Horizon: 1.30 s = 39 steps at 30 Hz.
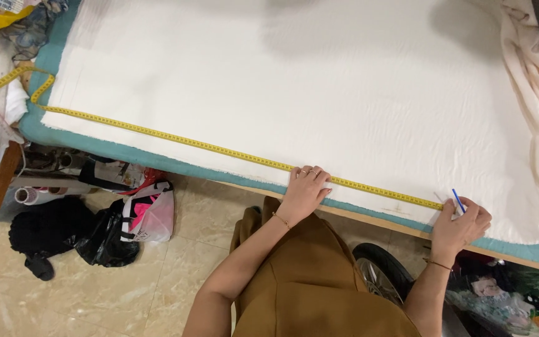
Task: Measuring and marking a large piece of white fabric on a table in an atelier using a metal ruler, tape measure, and marking pen.
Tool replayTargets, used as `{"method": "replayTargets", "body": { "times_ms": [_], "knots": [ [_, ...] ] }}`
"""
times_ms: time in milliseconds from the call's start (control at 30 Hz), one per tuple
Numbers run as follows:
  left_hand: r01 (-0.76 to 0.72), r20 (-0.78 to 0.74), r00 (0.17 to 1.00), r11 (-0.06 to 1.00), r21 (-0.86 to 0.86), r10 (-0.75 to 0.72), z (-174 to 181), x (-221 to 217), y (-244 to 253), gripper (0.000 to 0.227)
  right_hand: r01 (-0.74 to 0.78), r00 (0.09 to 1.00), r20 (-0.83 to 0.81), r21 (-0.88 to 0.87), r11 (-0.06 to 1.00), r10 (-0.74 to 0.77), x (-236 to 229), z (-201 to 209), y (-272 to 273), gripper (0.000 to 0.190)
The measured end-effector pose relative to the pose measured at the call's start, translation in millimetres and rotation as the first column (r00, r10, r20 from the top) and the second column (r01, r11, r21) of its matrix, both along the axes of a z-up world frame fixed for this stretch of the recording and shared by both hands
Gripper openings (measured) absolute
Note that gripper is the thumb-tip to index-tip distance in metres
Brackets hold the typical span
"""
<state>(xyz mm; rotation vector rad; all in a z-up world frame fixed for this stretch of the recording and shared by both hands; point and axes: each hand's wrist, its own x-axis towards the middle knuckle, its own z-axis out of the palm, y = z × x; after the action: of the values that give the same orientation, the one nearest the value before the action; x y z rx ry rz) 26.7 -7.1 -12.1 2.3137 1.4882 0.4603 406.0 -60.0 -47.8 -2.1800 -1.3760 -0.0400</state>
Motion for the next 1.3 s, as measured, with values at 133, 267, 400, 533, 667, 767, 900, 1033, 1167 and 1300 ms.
{"method": "replayTargets", "body": {
  "times_ms": [133,267,400,533,667,767,900,1033,1167,1300],
  "knots": [
    [-0.003,0.011,1.000,1.000,0.004,0.003,11.6,-0.7,-1.8,0.025,-0.001,1.000,0.019,-0.009,1.000,0.001,5.5,-4.2,-0.2,0.020],
    [-0.028,0.038,0.999,0.999,0.016,0.028,12.9,0.9,-2.6,0.022,-0.013,0.999,0.037,0.001,1.000,0.013,6.3,-2.1,-6.2,0.022],
    [-0.036,0.008,0.999,0.998,-0.054,0.037,8.9,4.7,2.0,0.021,0.000,1.000,-0.004,-0.003,1.000,0.000,11.6,-1.6,-8.5,0.022],
    [-0.041,-0.005,0.999,0.998,-0.047,0.041,13.0,3.9,-0.4,0.019,0.011,1.000,0.005,-0.015,1.000,-0.011,11.6,-2.1,-10.5,0.023],
    [-0.030,-0.008,1.000,0.999,-0.044,0.030,1.7,6.3,4.0,0.019,-0.013,1.000,0.004,0.023,1.000,0.013,12.1,-2.7,-9.6,0.024],
    [0.002,-0.033,0.999,0.997,-0.073,-0.005,-9.2,9.4,4.8,0.021,-0.031,0.999,0.025,0.074,0.997,0.029,14.3,-5.6,-11.6,0.022],
    [0.020,-0.018,1.000,0.999,-0.031,-0.021,-5.8,8.1,2.6,0.024,-0.038,0.999,-0.026,0.121,0.992,0.042,19.8,-11.1,-11.6,0.021],
    [0.029,0.023,0.999,0.999,0.024,-0.029,10.6,6.0,-5.3,0.024,0.014,0.999,-0.033,0.071,0.997,-0.011,2.3,14.0,-19.0,0.022],
    [0.020,0.070,0.997,0.994,0.105,-0.027,12.9,2.6,-8.8,0.027,0.018,1.000,0.011,0.039,0.999,-0.018,0.8,10.5,-25.4,0.022],
    [0.031,0.088,0.995,0.990,0.140,-0.044,15.5,-1.1,-11.4,0.028,-0.039,0.999,0.017,0.042,0.998,0.038,-5.4,-11.5,-29.8,0.022]
  ]
}}
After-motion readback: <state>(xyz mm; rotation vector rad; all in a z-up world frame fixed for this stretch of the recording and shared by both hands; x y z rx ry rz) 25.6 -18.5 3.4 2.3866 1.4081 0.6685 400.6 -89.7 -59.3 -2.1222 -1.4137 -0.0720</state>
